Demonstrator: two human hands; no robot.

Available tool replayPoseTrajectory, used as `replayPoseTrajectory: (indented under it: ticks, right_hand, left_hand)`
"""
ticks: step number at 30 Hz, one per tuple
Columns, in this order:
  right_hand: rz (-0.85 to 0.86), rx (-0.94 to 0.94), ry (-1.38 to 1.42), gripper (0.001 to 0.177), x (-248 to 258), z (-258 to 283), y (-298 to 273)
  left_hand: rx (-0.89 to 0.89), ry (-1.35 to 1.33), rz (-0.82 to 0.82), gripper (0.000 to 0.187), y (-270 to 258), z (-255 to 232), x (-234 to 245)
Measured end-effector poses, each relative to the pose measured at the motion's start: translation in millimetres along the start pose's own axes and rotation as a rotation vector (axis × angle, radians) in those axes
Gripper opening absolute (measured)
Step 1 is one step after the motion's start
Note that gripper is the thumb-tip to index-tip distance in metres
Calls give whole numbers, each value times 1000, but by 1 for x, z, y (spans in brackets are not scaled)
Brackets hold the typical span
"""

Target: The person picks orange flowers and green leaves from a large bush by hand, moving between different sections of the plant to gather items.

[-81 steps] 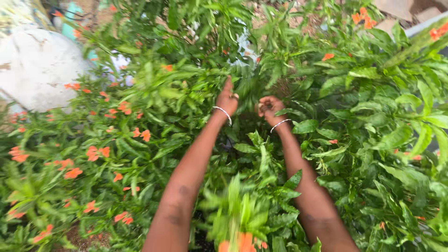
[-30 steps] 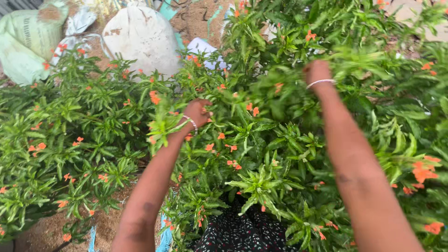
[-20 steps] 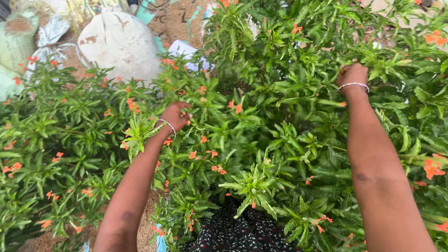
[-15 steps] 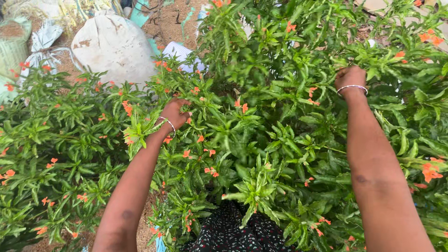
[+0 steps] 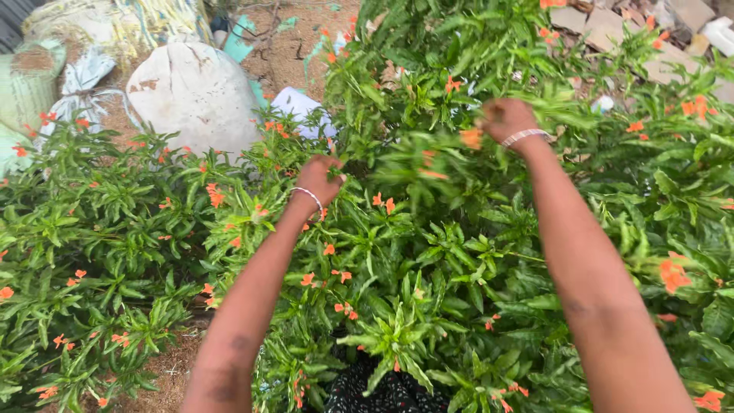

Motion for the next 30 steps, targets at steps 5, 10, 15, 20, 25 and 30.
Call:
replayPoseTrajectory:
  ticks: [5,10,15,20,25,30]
  right_hand:
    - [7,27,482,33,-57,122,98]
    - [129,109,13,31,-141,188,174]
    - [29,130,385,114,-187,233,198]
    - [183,112,86,87,-202,252,178]
    - [162,266,-73,36,-217,206,179]
    - [-51,290,125,22,-143,119,202]
  left_hand:
    - [46,-84,-86,30,6,1,7]
    - [-28,-93,-221,38,0,3,32]
    - [197,-317,-223,42,-7,10,57]
    - [134,-101,-422,43,-24,18,52]
    - [179,-268,-332,34,-21,15,33]
    - [210,-286,-266,27,12,-3,-4]
Point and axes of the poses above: each hand's wrist, its own y-axis towards the middle knuckle, its own x-axis out of the back of the hand, z = x × y, the point moved 2 cm from there along y, towards the middle knuckle, and after that the axes turned 8 degrees about y, right-handed, at the moved point
